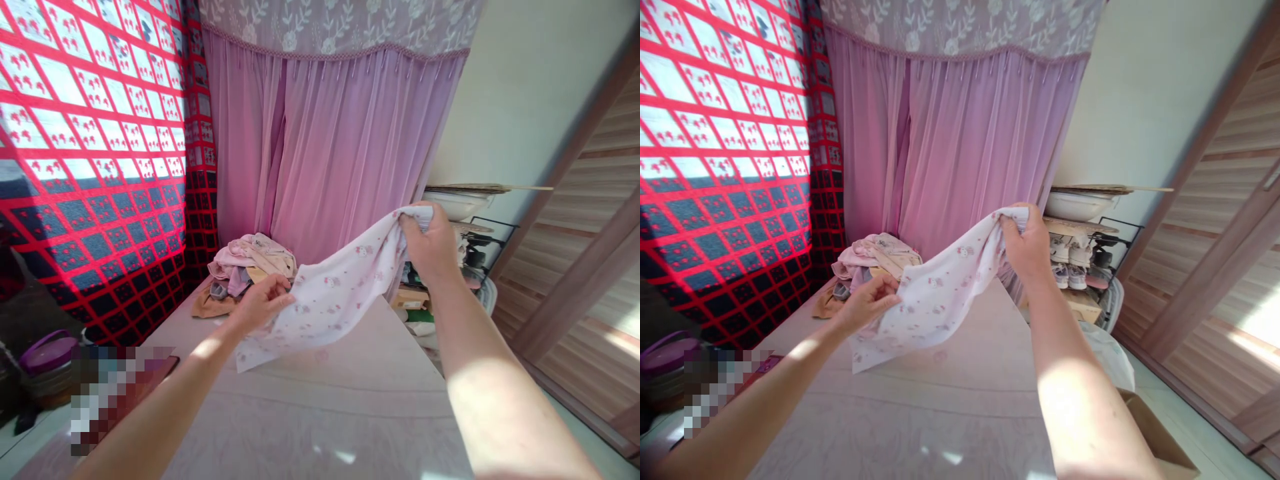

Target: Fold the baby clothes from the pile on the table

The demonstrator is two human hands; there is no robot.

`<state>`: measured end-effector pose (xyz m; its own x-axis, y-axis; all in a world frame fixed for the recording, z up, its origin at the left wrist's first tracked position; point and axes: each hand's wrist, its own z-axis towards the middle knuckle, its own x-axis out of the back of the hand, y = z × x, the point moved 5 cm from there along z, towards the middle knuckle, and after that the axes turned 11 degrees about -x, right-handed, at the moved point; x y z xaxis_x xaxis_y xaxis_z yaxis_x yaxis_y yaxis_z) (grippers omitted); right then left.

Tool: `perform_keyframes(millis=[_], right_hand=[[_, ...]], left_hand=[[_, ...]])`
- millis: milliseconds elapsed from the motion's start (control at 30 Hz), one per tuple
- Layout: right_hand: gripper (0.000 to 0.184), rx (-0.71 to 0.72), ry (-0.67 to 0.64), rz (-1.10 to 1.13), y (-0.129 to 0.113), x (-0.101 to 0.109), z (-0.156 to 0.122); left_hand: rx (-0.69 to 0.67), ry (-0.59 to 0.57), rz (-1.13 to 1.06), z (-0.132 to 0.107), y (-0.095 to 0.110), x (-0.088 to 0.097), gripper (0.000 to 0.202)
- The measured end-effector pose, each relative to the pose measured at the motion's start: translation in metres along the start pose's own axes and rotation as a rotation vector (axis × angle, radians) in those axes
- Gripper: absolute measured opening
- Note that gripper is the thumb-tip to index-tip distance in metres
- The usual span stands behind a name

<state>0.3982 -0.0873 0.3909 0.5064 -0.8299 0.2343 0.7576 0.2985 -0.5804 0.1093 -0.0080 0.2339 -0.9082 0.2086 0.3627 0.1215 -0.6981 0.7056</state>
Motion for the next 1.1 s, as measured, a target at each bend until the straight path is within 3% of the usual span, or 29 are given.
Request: perform_keyframes(millis=[133,300,433,533,633,733,800,867,933,1000,1100], right_hand=[[0.031,0.045,-0.021,-0.08,-0.007,-0.008,0.007],[0.031,0.043,-0.005,-0.127,-0.001,-0.019,0.001],[0.035,0.031,0.049,-0.15,0.013,-0.029,0.006],[0.039,0.036,0.074,-0.159,0.017,-0.034,0.012],[0.042,0.07,0.096,-0.219,0.014,-0.03,0.016],[0.041,0.045,0.088,-0.35,0.021,-0.021,0.023],[0.039,-0.002,0.043,-0.442,0.037,-0.015,0.029],[0.038,-0.07,-0.034,-0.522,0.064,-0.013,0.033],[0.039,-0.16,-0.152,-0.531,0.095,-0.014,0.029],[0.04,-0.237,-0.265,-0.401,0.123,-0.018,0.014],[0.037,-0.318,-0.312,-0.078,0.155,-0.021,-0.028]], left_hand=[[0.097,-0.14,-0.004,-0.049,-0.03,-0.054,0.035],[0.165,-0.296,0.043,-0.113,-0.061,-0.107,0.088],[0.312,-0.312,0.243,-0.137,-0.073,-0.135,0.114],[0.373,-0.243,0.386,-0.135,-0.073,-0.151,0.108],[0.363,-0.151,0.418,-0.12,-0.075,-0.152,0.076],[0.424,-0.147,0.371,-0.1,-0.091,-0.125,0.059],[0.533,-0.09,0.436,-0.084,-0.104,-0.083,0.059],[0.548,-0.032,0.509,-0.065,-0.109,-0.033,0.059],[0.504,0.019,0.685,-0.046,-0.104,0.018,0.056],[0.406,0.103,0.819,-0.034,-0.092,0.057,0.052],[0.208,0.081,0.933,-0.039,-0.08,0.077,0.056]])
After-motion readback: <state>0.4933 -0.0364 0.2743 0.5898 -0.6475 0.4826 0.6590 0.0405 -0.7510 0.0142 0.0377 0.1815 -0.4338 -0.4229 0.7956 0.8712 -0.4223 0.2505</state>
